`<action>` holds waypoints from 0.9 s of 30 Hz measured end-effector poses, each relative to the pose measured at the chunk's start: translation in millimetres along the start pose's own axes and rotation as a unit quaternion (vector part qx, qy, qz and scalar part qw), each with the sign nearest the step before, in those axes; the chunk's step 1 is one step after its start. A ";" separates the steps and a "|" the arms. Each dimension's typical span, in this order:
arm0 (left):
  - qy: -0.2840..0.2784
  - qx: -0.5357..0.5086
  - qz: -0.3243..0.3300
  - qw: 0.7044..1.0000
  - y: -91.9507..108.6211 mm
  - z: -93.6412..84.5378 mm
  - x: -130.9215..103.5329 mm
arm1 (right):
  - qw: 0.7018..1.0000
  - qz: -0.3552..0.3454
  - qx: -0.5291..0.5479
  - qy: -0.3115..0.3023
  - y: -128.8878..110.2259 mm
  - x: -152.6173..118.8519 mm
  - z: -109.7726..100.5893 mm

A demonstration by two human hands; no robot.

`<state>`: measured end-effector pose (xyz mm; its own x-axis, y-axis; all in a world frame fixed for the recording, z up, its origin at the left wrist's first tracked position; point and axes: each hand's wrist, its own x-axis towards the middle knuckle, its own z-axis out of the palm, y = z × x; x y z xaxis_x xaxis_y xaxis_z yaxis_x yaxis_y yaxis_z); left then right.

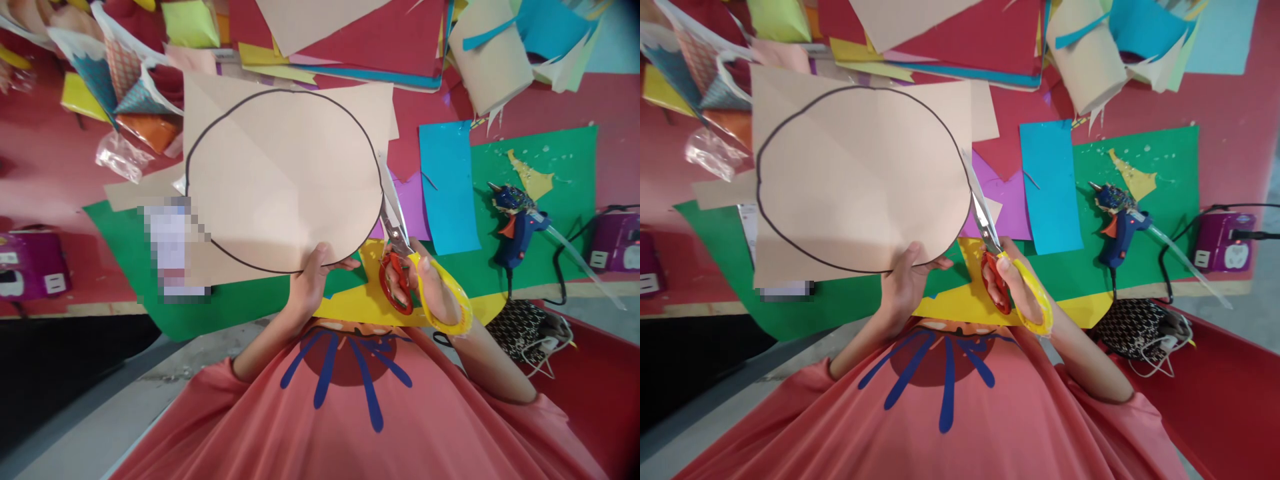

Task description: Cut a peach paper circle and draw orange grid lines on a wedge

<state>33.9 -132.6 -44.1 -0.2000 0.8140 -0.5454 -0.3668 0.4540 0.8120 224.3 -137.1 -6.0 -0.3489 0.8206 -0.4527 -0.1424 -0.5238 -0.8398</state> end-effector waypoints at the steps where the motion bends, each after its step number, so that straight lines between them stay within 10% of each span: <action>1: -0.001 -0.003 0.002 1.000 -0.2 0.0 -0.1 | 1.000 0.000 -0.003 0.002 -0.1 -0.1 -0.2; 27: -0.015 0.003 -0.009 1.000 -1.8 -2.8 -2.3 | 0.999 0.007 -0.020 0.036 -0.7 -1.2 0.0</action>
<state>32.4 -136.3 -44.9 -0.1665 0.8162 -0.5533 -0.3647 0.4704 0.8035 224.9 -137.8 -4.8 -0.2824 0.8283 -0.4839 -0.0995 -0.5270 -0.8441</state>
